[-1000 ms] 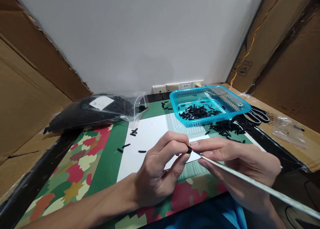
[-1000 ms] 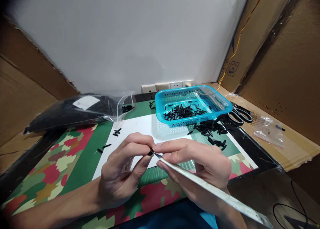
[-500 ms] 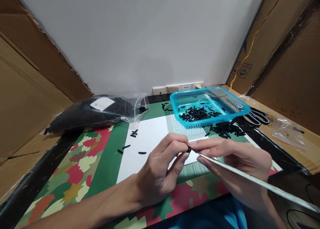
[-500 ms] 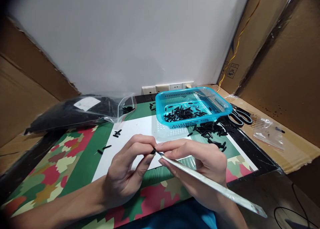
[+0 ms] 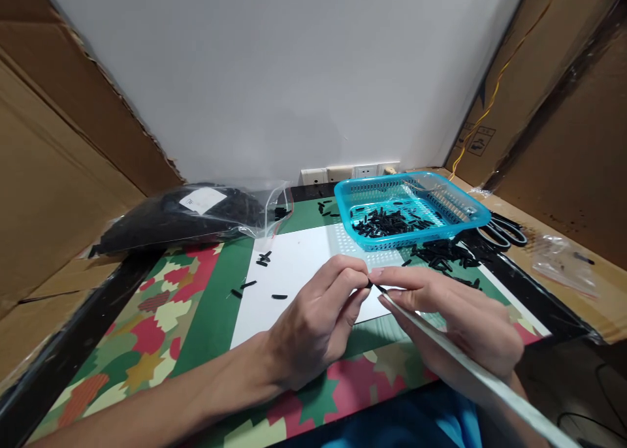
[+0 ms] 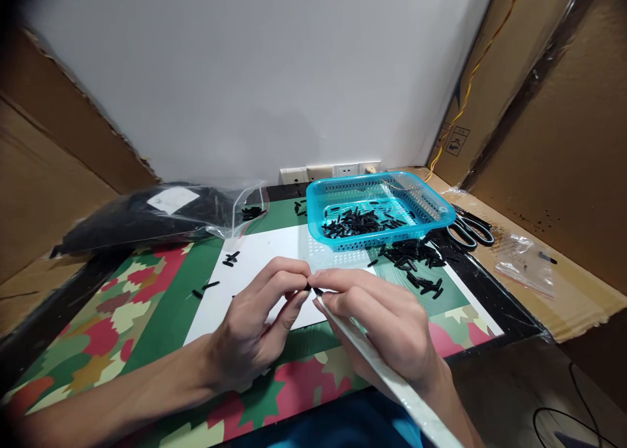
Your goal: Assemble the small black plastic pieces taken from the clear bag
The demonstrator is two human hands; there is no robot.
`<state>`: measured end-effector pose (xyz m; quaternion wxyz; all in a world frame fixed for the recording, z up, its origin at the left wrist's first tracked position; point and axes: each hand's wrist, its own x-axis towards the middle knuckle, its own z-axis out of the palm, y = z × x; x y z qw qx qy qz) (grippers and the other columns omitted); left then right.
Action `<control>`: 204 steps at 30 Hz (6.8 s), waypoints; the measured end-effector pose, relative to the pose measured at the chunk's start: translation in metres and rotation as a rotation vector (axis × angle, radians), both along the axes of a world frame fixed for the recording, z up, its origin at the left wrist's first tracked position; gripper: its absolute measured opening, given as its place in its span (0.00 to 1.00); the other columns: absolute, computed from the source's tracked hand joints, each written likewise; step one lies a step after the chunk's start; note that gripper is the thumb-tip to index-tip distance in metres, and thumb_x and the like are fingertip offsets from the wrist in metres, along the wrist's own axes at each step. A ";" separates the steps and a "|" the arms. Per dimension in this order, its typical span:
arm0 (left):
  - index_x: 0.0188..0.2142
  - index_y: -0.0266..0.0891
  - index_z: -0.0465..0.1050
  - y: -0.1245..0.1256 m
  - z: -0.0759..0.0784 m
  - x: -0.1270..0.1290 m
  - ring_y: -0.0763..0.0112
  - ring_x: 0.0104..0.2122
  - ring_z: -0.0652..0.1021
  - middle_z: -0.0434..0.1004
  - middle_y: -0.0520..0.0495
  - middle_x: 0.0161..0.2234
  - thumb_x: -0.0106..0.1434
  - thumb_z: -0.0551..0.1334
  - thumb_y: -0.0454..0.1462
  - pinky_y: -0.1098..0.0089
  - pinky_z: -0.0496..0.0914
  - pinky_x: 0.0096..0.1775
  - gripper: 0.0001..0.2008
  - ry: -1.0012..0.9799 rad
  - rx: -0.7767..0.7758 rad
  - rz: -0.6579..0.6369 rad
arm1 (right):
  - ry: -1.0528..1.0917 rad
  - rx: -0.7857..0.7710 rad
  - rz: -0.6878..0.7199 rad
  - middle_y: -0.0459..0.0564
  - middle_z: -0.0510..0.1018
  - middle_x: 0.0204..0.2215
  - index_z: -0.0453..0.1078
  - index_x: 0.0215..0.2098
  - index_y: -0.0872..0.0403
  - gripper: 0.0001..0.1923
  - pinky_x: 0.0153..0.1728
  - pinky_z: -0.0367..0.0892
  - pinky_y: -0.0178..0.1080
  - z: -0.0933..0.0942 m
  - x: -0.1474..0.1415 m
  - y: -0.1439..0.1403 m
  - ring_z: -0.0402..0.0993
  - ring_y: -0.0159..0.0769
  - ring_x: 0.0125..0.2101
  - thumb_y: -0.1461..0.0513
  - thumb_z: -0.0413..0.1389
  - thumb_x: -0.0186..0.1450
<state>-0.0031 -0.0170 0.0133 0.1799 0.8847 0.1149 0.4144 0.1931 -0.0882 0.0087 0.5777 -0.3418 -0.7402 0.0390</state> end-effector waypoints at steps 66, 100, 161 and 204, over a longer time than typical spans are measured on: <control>0.44 0.42 0.69 -0.008 0.005 0.002 0.68 0.42 0.76 0.73 0.45 0.42 0.71 0.60 0.25 0.68 0.74 0.43 0.10 -0.094 -0.151 0.023 | 0.106 -0.204 -0.035 0.50 0.90 0.43 0.77 0.37 0.50 0.09 0.39 0.85 0.35 0.014 -0.003 -0.009 0.90 0.41 0.37 0.71 0.64 0.67; 0.39 0.40 0.72 -0.017 0.001 0.007 0.70 0.38 0.72 0.72 0.47 0.39 0.75 0.60 0.33 0.67 0.69 0.41 0.05 -0.069 -0.506 -0.032 | -0.050 0.258 -0.458 0.53 0.90 0.38 0.78 0.41 0.54 0.11 0.36 0.83 0.32 -0.010 -0.004 0.008 0.90 0.42 0.36 0.75 0.64 0.67; 0.38 0.41 0.74 -0.002 -0.011 0.005 0.68 0.42 0.73 0.71 0.47 0.43 0.76 0.59 0.41 0.67 0.67 0.46 0.10 -0.042 -0.623 0.113 | -0.181 -0.470 -0.157 0.49 0.83 0.43 0.73 0.60 0.49 0.16 0.46 0.74 0.41 -0.010 0.012 0.019 0.80 0.41 0.43 0.63 0.54 0.77; 0.30 0.40 0.67 -0.004 -0.017 0.003 0.71 0.30 0.65 0.65 0.53 0.28 0.78 0.53 0.48 0.68 0.60 0.36 0.22 -0.073 -0.890 -0.042 | 0.387 -0.615 0.076 0.50 0.87 0.38 0.83 0.42 0.50 0.04 0.42 0.83 0.37 -0.009 0.000 0.013 0.85 0.39 0.38 0.60 0.67 0.69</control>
